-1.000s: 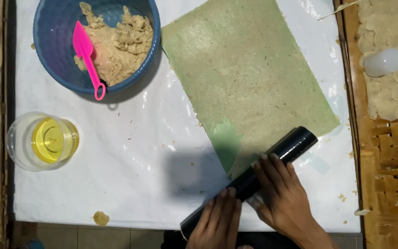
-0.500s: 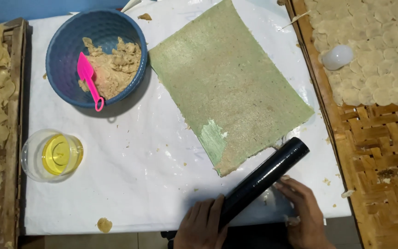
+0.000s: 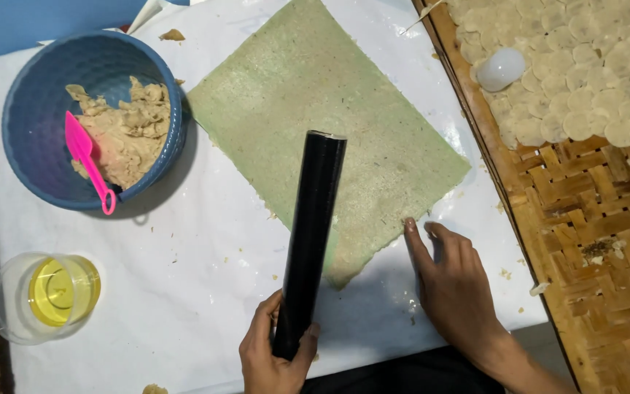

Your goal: Rolling out dough on a flat surface using a rolling pin and adding small pieces of dough.

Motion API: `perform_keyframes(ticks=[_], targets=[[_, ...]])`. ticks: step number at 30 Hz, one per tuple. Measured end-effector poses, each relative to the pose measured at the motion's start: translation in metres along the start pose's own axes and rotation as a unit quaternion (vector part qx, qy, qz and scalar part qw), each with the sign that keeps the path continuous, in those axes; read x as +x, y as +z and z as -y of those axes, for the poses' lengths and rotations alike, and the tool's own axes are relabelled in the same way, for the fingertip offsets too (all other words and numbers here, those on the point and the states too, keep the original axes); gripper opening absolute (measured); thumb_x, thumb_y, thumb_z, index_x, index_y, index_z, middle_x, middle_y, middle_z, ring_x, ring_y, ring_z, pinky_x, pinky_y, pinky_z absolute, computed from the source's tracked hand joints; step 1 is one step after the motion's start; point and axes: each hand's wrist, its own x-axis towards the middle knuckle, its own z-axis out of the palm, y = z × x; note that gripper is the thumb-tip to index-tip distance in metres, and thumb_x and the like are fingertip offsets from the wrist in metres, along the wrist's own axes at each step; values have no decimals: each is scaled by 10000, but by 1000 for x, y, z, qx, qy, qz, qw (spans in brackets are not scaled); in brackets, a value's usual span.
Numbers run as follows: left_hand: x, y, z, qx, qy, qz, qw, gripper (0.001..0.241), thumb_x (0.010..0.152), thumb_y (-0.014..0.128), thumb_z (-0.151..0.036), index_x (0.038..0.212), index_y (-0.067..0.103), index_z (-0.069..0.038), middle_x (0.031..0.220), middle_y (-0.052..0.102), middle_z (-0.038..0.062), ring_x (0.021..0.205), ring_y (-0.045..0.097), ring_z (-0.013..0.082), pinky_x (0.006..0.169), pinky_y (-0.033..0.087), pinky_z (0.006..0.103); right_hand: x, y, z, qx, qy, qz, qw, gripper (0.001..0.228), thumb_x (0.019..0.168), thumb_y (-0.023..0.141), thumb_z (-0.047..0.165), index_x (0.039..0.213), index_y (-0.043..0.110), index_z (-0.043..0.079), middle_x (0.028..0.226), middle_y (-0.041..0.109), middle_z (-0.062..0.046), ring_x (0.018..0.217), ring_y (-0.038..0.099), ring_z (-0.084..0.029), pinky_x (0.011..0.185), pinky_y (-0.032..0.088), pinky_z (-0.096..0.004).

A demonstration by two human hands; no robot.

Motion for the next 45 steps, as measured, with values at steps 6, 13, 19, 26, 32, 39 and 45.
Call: perform_keyframes(ticks=[6,13,19,26,32,39,45], targets=[[2,-3,8,-50,11,3,999,624,685,785,-105,1272,597,-5,917,816,119,734,804,202,707,629,316,-6,-6,13,-30,7,7,999,663,837,671,137,1477,500,105,1421,486,-187,1136,564,-322,875,518,-387],[5,-4,9,-99,-17,9,995,603,730,733,-137,1293,583,20,934,814,144,773,803,211,741,625,322,0,-43,21,202,111,23,973,392,880,641,74,1270,671,43,1329,593,-144,1079,648,-278,862,554,-378],[5,-4,10,-106,22,-1,994,585,752,719,-139,1289,568,36,934,791,149,737,766,215,725,615,324,8,-33,35,198,58,-23,978,467,855,681,23,1321,653,45,1291,610,-152,1006,659,-262,817,562,-349],[3,-6,11,-100,2,-21,995,585,701,744,-147,1243,595,16,873,788,128,661,745,221,663,608,312,-3,-12,36,34,1,7,999,533,905,695,289,1393,613,92,1379,547,-157,1121,580,-293,886,507,-377],[6,-5,10,-86,19,-22,996,575,716,750,-157,1242,588,10,845,775,111,610,716,214,607,589,317,-7,-29,36,129,15,8,991,467,856,714,175,1305,654,65,1306,628,-150,1071,640,-271,840,553,-356],[9,-9,2,-88,64,-29,994,504,796,744,-201,1213,570,23,762,712,65,530,601,167,519,506,297,-4,-19,50,167,-20,16,986,508,886,712,197,1368,616,70,1306,583,-164,999,645,-250,780,571,-345],[8,-10,8,-85,48,-23,995,538,781,742,-195,1242,564,19,852,744,98,622,675,207,612,563,318,-13,-8,54,62,-62,21,996,513,916,690,264,1366,617,28,1377,552,-214,1105,586,-301,841,531,-366]])
